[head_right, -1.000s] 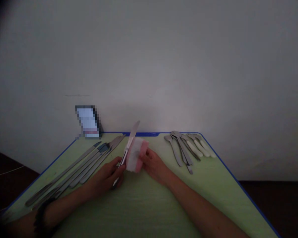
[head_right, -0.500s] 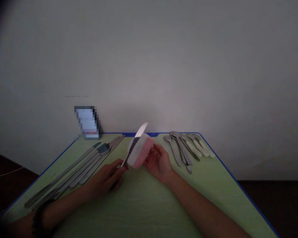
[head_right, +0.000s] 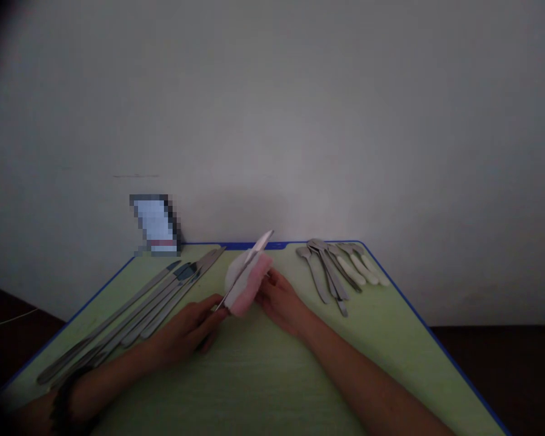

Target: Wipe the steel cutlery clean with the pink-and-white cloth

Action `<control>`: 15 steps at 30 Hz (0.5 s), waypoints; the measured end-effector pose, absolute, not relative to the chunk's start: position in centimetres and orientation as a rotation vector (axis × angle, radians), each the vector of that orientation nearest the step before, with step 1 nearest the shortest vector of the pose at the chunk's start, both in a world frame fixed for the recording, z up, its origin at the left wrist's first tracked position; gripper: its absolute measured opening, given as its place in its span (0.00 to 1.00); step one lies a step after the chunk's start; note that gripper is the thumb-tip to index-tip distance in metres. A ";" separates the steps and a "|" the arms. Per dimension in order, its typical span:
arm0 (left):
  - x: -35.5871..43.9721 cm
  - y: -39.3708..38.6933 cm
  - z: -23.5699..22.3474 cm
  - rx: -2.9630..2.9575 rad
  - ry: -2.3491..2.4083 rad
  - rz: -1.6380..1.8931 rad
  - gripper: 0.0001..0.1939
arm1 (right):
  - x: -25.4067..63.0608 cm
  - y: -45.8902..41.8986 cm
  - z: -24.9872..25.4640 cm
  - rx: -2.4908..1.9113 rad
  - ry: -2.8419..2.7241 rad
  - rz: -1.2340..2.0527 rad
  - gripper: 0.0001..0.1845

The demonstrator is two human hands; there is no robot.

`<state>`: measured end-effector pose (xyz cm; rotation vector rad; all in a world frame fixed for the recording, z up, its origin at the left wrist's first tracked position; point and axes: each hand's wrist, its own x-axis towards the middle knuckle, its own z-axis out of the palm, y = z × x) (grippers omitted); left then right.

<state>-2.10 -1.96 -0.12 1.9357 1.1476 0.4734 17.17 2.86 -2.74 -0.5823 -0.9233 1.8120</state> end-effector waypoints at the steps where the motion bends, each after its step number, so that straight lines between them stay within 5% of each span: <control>1: -2.1 -2.0 0.0 1.966 1.137 0.450 0.13 | 17.2 2.8 -2.5 -0.577 -0.921 1.833 0.14; 15: -2.3 -2.1 0.0 2.019 1.052 0.424 0.15 | 17.0 2.2 -1.5 -0.611 -0.969 1.955 0.17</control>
